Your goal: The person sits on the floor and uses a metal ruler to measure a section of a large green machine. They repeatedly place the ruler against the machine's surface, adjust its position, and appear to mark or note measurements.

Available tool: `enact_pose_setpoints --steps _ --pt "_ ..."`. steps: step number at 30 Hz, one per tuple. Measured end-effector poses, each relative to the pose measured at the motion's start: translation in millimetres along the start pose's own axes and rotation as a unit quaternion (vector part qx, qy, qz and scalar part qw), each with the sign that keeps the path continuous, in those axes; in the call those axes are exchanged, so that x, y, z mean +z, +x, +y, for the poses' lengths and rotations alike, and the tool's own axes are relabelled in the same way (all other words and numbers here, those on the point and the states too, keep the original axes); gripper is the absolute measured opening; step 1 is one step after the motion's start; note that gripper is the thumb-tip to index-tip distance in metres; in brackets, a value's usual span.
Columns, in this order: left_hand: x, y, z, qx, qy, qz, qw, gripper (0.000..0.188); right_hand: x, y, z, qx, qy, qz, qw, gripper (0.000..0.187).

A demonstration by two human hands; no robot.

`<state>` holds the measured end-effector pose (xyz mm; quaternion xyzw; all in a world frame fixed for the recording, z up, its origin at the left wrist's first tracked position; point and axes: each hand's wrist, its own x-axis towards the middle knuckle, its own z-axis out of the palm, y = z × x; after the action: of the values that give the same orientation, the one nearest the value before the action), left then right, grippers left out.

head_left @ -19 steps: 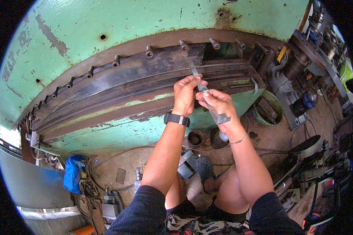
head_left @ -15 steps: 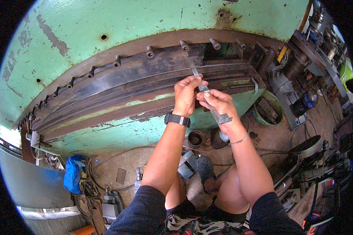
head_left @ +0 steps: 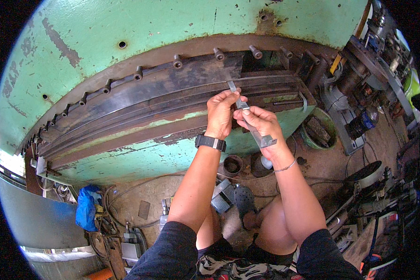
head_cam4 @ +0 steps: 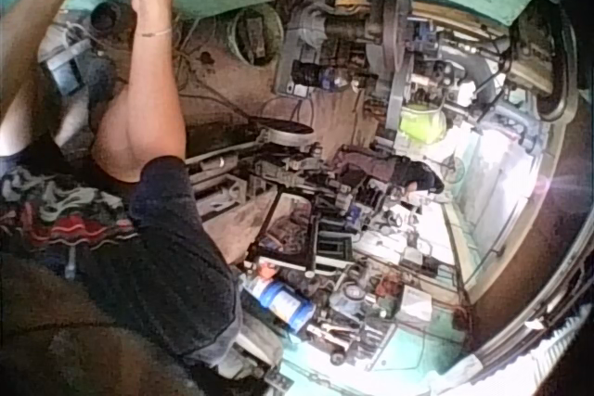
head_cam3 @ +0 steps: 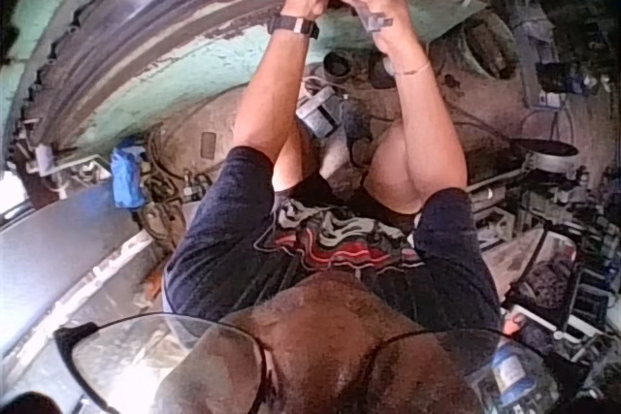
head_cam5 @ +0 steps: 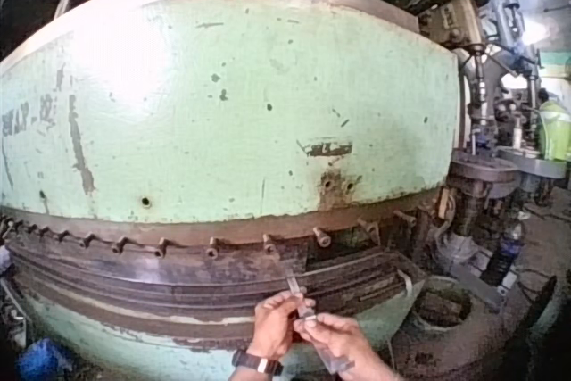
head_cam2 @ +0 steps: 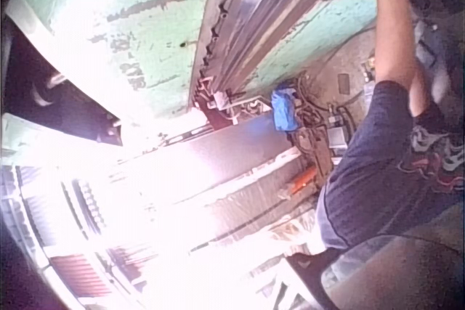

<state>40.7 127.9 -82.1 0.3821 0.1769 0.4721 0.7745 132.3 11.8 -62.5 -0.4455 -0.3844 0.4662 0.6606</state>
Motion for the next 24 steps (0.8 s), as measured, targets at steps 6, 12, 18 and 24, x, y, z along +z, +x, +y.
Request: enact_pose_setpoints --steps 6,12,18,24 --pt "0.6 -1.4 0.9 -0.004 0.001 0.003 1.000 0.018 0.3 -0.3 0.2 -0.003 0.004 0.001 1.000 0.023" --pt "2.7 -1.1 0.8 -0.008 0.009 0.002 1.000 0.019 -0.1 -1.1 -3.9 -0.004 0.008 0.002 1.000 0.024" --pt "1.3 4.7 3.5 0.005 -0.025 -0.021 0.999 0.019 21.9 7.0 -33.1 -0.019 0.031 0.051 0.998 0.032" --pt "-9.1 -4.8 4.2 -0.068 0.032 0.013 0.997 0.048 23.2 38.4 -65.9 0.037 -0.009 0.035 0.999 0.026"
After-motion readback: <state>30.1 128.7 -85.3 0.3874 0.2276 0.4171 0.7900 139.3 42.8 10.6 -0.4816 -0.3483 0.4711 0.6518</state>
